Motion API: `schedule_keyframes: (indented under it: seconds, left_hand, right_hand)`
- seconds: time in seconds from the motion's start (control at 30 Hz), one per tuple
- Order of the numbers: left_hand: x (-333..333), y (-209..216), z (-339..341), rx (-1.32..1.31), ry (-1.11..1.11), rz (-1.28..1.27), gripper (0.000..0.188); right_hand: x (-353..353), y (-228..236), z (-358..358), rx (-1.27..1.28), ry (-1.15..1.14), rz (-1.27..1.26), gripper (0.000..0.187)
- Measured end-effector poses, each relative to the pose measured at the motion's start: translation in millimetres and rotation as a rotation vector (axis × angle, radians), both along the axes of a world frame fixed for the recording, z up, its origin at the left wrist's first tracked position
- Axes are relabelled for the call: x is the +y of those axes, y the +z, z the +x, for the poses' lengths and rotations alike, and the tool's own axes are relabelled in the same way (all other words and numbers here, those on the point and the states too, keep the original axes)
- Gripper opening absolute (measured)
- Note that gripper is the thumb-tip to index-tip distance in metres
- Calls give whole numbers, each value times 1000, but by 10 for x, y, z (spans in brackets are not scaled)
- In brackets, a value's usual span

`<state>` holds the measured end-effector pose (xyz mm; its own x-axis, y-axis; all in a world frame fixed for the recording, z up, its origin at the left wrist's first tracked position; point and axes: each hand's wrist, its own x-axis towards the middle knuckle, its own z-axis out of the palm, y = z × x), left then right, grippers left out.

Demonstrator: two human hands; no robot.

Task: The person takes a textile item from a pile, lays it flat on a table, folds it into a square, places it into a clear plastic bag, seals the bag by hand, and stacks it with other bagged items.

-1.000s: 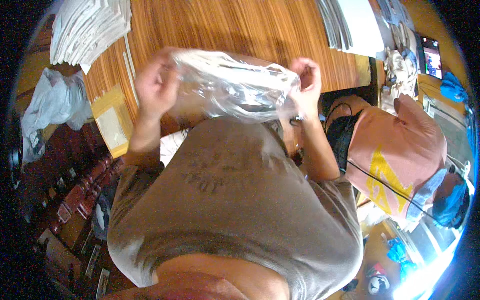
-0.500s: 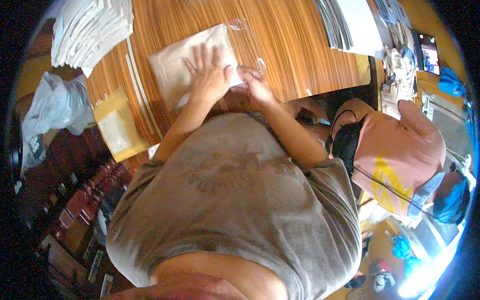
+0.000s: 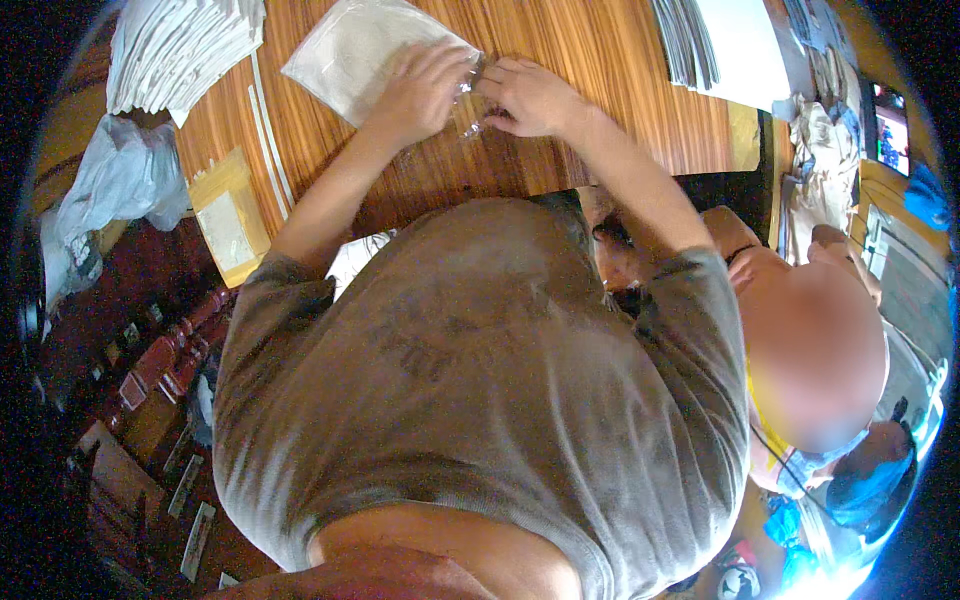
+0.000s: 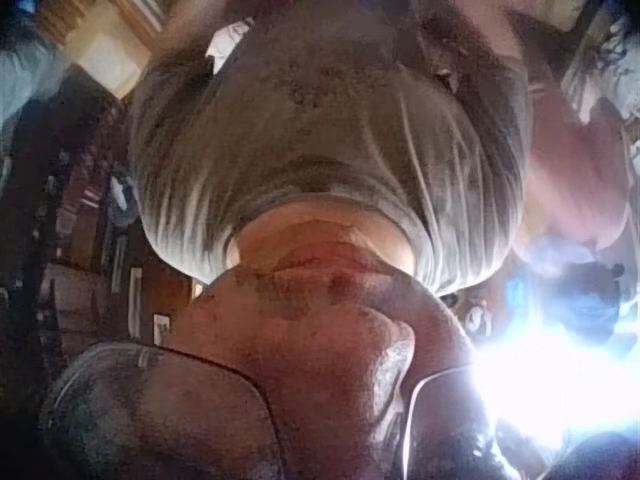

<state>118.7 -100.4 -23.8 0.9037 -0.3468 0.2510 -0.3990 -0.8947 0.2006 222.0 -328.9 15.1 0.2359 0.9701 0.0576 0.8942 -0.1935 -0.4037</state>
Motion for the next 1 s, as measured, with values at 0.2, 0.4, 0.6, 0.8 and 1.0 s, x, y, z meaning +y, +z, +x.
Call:
schedule_keyframes:
  seconds: [0.2,0.4,0.6,0.8,1.0]
  left_hand:
    - [-254,29,-21,14,20,48,52]
    - [-372,112,70,137,-47,258,56]
    - [-295,25,130,186,-149,210,59]
    - [-290,15,159,157,-193,131,58]
    - [-286,-103,106,121,-177,131,61]
  right_hand:
    - [-133,-139,352,-66,184,-54,22]
    - [-183,-232,511,-207,327,81,13]
    - [-364,-207,389,-370,469,52,16]
    - [-778,-471,76,-97,328,-39,45]
    - [-208,207,-161,-180,96,35,29]
